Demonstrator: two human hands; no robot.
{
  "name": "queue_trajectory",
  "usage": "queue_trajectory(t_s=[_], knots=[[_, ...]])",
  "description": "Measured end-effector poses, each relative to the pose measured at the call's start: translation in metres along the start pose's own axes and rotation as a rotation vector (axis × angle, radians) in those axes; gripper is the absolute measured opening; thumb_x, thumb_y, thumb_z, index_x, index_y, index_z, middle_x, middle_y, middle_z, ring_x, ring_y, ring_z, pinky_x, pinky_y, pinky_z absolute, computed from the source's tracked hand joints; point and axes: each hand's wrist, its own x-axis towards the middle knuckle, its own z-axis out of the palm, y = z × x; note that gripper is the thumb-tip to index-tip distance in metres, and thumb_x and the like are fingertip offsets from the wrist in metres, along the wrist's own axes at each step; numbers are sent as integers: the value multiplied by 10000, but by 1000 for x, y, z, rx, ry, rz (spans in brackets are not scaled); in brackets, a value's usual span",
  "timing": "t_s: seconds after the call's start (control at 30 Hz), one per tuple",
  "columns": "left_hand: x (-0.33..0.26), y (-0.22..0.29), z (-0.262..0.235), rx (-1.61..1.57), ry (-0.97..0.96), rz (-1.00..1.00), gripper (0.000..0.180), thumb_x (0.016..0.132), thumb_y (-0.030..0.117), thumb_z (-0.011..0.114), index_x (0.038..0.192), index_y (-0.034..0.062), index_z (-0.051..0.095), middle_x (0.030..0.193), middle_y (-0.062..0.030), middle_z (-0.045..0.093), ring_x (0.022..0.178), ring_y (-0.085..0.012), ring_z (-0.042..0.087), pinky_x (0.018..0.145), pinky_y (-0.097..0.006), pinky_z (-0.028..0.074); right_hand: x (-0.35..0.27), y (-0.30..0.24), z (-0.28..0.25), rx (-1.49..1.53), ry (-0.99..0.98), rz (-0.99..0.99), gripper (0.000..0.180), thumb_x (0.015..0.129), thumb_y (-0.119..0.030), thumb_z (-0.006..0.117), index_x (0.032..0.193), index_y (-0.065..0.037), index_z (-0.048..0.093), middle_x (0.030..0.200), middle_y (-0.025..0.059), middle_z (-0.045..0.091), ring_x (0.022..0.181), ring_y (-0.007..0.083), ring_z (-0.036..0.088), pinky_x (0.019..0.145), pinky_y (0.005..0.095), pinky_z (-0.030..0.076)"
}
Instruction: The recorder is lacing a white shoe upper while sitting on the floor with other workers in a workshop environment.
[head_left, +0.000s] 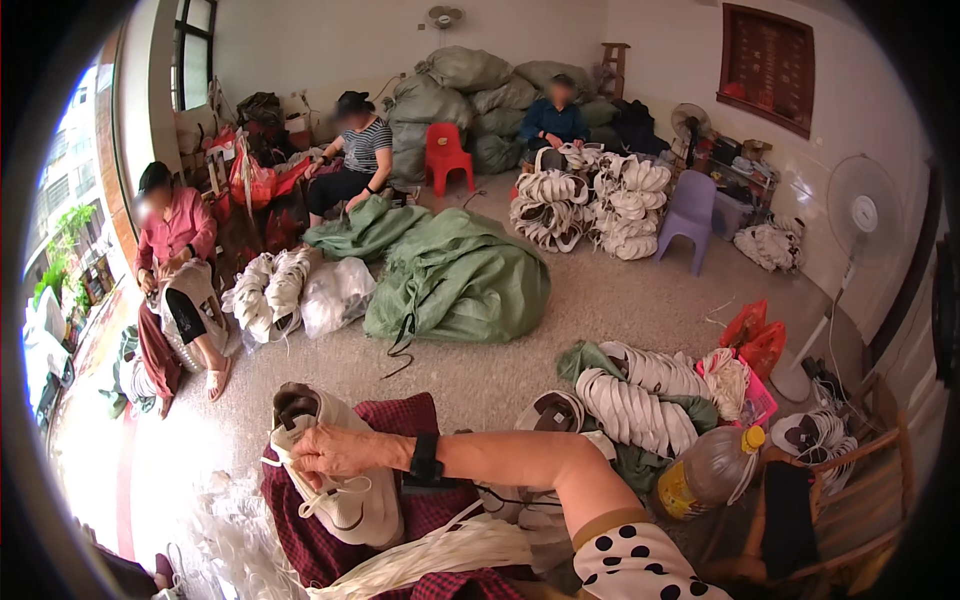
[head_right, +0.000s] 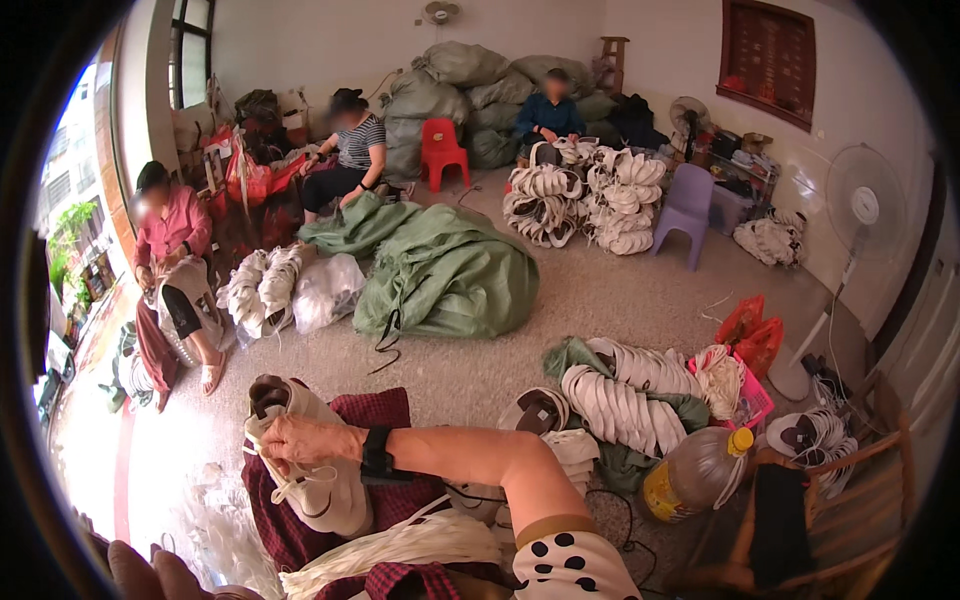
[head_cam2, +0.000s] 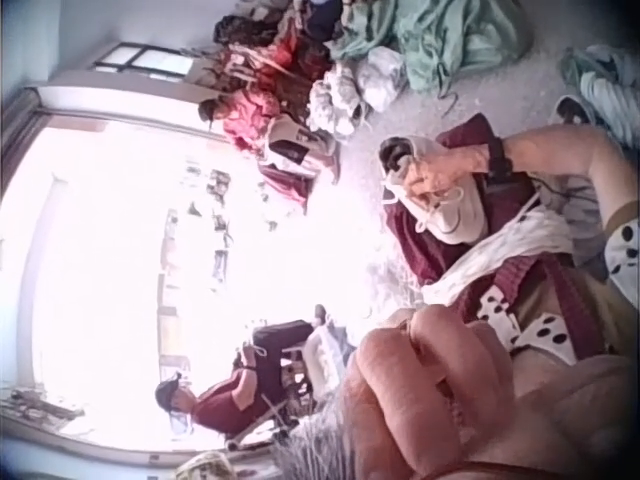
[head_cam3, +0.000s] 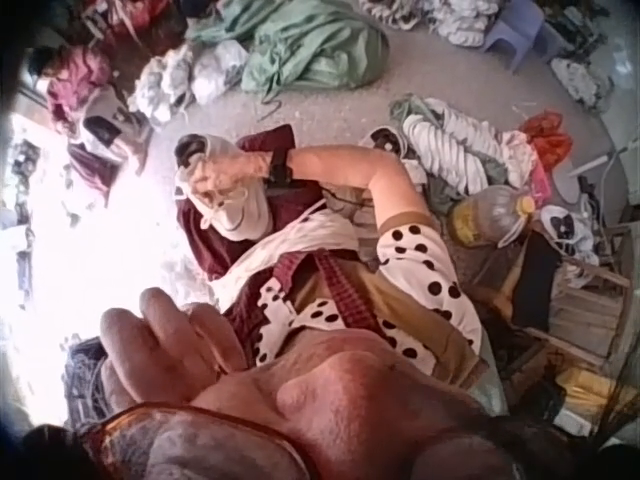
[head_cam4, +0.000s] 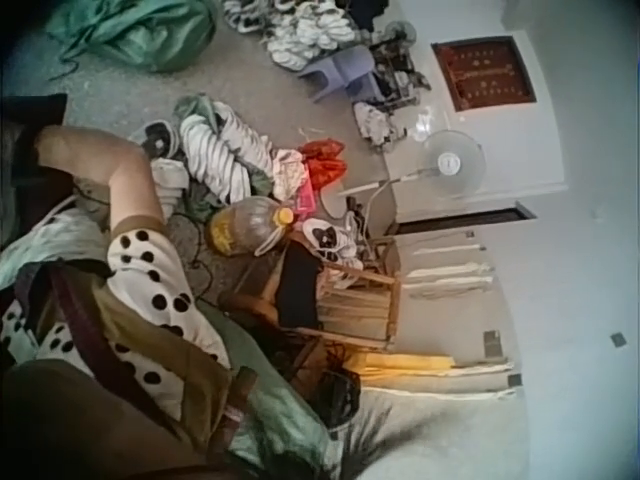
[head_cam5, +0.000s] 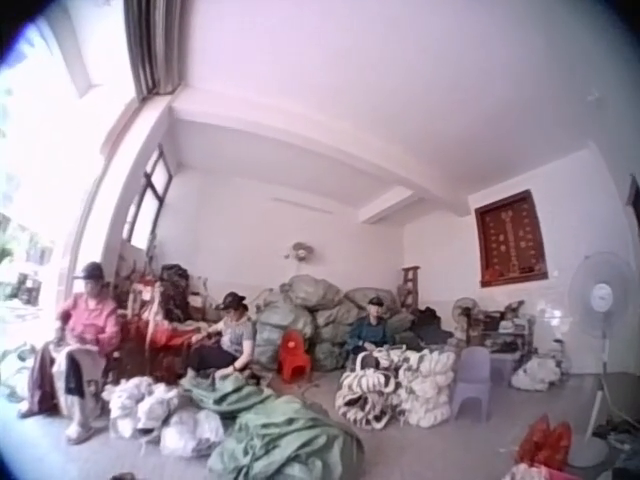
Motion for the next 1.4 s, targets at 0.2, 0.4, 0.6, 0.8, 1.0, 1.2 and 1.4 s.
queue_trajectory(t_s=[0.2,0.4,0.6,0.8,1.0,1.2,1.4], knots=[[62,-17,-7,55,-24,-125,170,814,201,597,708,109,501,801,-16,439,781,-172,484,658,-314,476,-1,14,-5,-31,30,-1,269,945,-93,495,746,6,646,673,58,677,621,158,634,617,328,510],[67,-12,-11,167,-13,-296,168,835,206,585,724,99,518,815,-27,458,795,-180,495,673,-319,476,-3,4,-6,-69,43,46,280,941,-98,498,729,8,646,671,62,680,613,160,624,621,329,504],[55,5,-16,330,-3,-464,172,856,210,573,740,89,536,828,-38,477,810,-187,507,687,-324,475,-4,1,-7,-80,-11,49,306,991,-158,516,746,-19,635,698,34,686,673,148,642,670,323,506],[49,34,-14,469,26,-608,182,876,214,562,755,79,553,842,-50,497,824,-195,518,702,-328,475,-10,6,-10,-49,2,84,305,988,-155,518,745,-10,632,701,39,683,677,138,645,661,318,502],[62,49,-19,633,-55,-759,196,897,219,550,771,69,571,855,-61,516,839,-203,529,717,-333,474,0,7,0,-27,-13,46,279,970,-109,492,758,3,635,695,41,679,666,141,650,643,321,505],[70,48,10,931,-559,-870,215,918,223,539,787,59,589,869,-72,535,853,-210,541,732,-338,474,-147,-19,-64,-25,-129,23,305,975,-196,518,759,-45,671,739,60,708,687,168,660,662,375,531],[64,33,54,1301,-1099,-964,237,939,227,527,803,49,606,882,-83,554,868,-218,552,747,-342,473,57,-251,69,167,-747,705,403,1009,-384,548,1046,8,635,977,53,716,1061,141,640,861,249,510]])
